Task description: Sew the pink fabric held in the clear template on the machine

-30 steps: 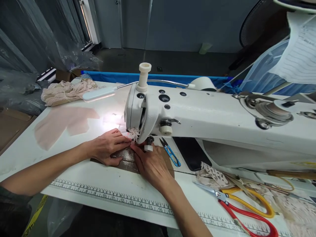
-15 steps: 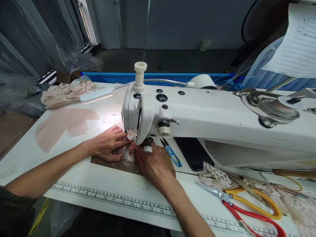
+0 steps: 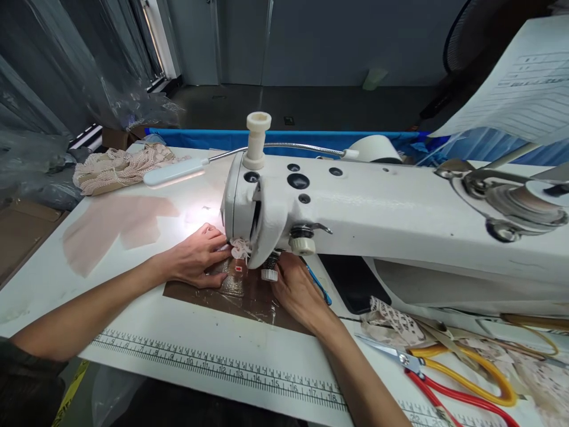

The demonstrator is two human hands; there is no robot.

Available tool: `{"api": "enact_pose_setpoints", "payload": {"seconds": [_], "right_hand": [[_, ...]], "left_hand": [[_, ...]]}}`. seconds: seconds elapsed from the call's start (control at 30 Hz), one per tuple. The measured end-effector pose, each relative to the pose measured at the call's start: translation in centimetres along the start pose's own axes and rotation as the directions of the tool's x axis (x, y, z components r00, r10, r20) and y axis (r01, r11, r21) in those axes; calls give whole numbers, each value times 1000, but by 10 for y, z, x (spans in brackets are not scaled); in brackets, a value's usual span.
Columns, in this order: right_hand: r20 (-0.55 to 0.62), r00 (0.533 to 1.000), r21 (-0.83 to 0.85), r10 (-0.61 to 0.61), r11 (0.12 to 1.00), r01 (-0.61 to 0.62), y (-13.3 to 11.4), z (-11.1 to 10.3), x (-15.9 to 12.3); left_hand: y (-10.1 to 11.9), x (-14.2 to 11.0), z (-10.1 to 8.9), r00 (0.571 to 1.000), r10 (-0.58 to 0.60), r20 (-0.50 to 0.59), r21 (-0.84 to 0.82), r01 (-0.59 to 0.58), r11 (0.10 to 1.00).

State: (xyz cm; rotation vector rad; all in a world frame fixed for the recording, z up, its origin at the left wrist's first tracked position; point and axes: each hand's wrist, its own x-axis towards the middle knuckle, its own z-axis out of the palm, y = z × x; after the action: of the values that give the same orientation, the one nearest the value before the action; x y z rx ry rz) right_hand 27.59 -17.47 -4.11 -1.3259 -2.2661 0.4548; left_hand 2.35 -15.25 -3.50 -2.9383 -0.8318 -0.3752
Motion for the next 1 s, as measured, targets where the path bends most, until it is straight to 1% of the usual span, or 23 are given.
{"api": "enact_pose_setpoints", "payload": {"seconds": [0.1,0.2,0.33,0.43,0.57,0.67,0.73,0.8,0.87,0.93,0.97,1.0], "right_hand": [[26,999,112,42,993,-45,-5,-1,-3],[32,995,150,93,984,-97,-5,-2,-5],[40,985,135,168,976,-172,0,0,-5],[36,984,133,176,975,-180,0,1,-6],[22,983,156,180,971,-181,-2,3,-6],[15,982,186,189,964,-188,0,4,-5],[5,980,214,199,957,-196,2,6,-4],[-1,975,244,222,946,-215,4,7,-2],[0,966,297,257,923,-245,5,8,0],[12,952,384,307,877,-288,5,5,2],[23,942,433,335,846,-312,4,3,2],[40,930,479,365,810,-338,3,0,3]], "left_hand": [[1,0,0,999,-25,-32,-9,25,1000],[2,0,-2,998,-53,-34,-32,52,998],[0,1,-6,997,-68,47,-99,72,992],[0,2,-7,990,-102,93,-122,113,986],[4,-3,-7,979,-188,82,-67,194,979],[10,-5,-9,975,-214,56,24,213,977],[13,-2,-11,972,-228,59,102,221,970],[13,5,-14,966,-240,95,179,221,959],[10,15,-19,961,-209,183,234,164,958],[2,24,-23,944,-184,273,266,110,958],[-3,27,-26,932,-204,299,274,121,954],[-9,30,-28,920,-247,305,279,162,947]]}}
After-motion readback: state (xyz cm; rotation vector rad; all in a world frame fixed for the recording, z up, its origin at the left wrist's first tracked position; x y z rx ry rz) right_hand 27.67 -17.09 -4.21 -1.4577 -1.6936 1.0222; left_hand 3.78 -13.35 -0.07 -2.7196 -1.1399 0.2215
